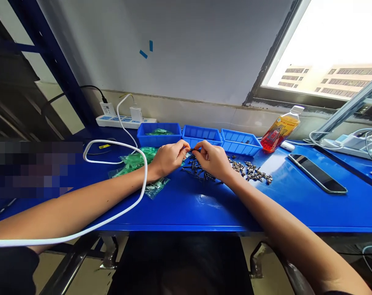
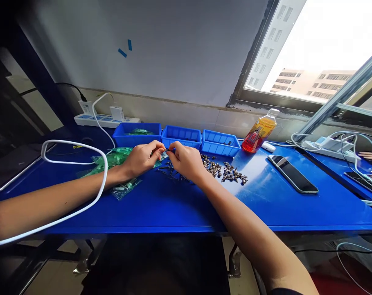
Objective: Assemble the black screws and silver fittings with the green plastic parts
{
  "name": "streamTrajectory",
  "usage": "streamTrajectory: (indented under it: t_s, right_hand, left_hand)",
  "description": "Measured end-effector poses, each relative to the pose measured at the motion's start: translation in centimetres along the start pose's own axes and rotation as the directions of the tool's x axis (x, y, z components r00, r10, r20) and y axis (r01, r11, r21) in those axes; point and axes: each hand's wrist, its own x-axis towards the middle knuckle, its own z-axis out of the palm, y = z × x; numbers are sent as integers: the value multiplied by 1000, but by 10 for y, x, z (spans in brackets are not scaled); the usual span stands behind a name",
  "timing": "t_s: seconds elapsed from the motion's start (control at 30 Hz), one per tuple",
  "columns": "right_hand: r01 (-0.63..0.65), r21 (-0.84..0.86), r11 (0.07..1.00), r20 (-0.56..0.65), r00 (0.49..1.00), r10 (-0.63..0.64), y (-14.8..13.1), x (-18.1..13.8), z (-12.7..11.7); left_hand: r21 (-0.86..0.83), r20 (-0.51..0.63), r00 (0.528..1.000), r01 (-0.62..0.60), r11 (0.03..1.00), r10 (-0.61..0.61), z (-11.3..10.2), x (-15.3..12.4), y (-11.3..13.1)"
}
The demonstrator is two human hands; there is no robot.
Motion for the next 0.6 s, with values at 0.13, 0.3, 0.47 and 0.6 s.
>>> streamTrajectory:
  t_s: [0.13, 0.3, 0.47, 0.6]
  right_hand:
    - [0, -1, 1000, -27, 1000, 0, -2, 0, 0]
    - [12, 13, 1000, -46, 999, -11, -4, 0, -2]
    - [2, 23, 1000, -57, 998, 0, -3, 0, -1]
    - [-4, 59, 998, -2, 1000, 4, 0, 1, -2]
  left_hand:
    - [-15, -10, 1000, 1, 1000, -1, 1, -1, 1]
    - [-56, -21, 1000, -5, 998, 4, 1, -4, 5]
    - [-62, -2, 1000, -9, 998, 9, 0, -5, 5]
    - [-55, 1, 1000, -11, 998, 11, 1, -5, 3]
